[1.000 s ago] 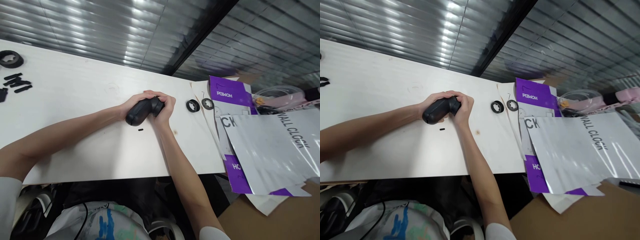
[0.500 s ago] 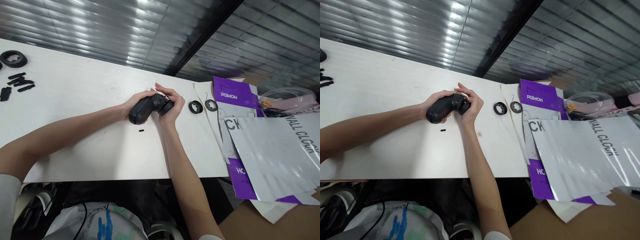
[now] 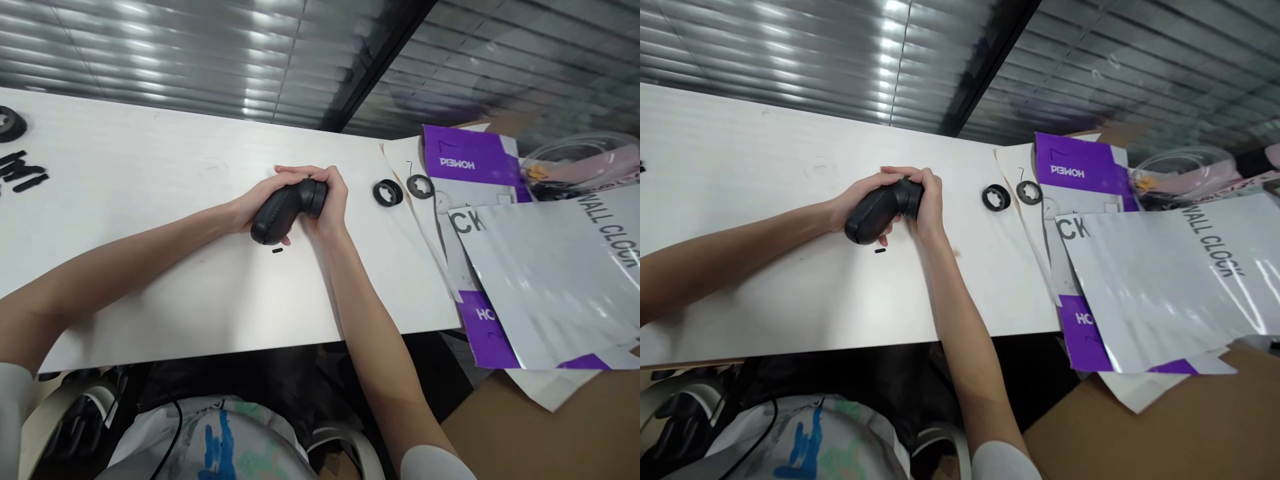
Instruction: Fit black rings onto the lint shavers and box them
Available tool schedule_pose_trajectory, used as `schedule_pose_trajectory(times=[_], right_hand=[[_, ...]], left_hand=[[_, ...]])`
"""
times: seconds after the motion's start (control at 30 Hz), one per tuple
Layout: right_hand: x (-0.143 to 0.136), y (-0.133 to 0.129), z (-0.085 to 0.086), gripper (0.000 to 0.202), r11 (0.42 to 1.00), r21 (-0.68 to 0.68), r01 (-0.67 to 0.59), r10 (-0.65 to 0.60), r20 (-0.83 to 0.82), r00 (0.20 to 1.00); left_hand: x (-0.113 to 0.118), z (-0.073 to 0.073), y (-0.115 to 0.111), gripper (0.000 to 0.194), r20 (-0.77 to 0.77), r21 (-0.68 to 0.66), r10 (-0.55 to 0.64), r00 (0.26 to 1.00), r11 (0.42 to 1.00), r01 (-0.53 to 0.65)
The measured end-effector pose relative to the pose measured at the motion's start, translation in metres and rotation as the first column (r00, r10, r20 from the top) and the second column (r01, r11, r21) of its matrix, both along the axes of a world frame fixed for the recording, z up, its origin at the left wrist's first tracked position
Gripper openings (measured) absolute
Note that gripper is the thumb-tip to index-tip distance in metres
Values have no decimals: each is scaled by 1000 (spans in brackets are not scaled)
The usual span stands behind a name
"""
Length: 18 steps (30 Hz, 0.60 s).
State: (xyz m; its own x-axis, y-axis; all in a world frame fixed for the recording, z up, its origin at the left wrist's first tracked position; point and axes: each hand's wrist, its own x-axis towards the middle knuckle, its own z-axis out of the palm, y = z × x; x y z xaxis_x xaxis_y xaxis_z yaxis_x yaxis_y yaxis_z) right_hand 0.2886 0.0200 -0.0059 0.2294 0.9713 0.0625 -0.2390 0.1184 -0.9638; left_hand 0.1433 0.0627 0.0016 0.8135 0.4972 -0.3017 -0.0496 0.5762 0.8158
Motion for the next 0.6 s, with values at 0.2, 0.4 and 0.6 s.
schedule_pose_trajectory(times=[0.2,0.4,0.6], right_hand=[[-7,3,-1,40,999,-3,35,-35,-74,997],[-12,3,5,45,1000,-16,15,-17,-109,994],[-6,3,-3,40,992,26,125,-125,-7,992]], left_hand=[[1,-5,2,46,59,15,50,997,999,-51],[-1,3,-4,44,62,-11,80,995,997,-79],[1,6,-7,31,156,-71,83,984,995,-73]])
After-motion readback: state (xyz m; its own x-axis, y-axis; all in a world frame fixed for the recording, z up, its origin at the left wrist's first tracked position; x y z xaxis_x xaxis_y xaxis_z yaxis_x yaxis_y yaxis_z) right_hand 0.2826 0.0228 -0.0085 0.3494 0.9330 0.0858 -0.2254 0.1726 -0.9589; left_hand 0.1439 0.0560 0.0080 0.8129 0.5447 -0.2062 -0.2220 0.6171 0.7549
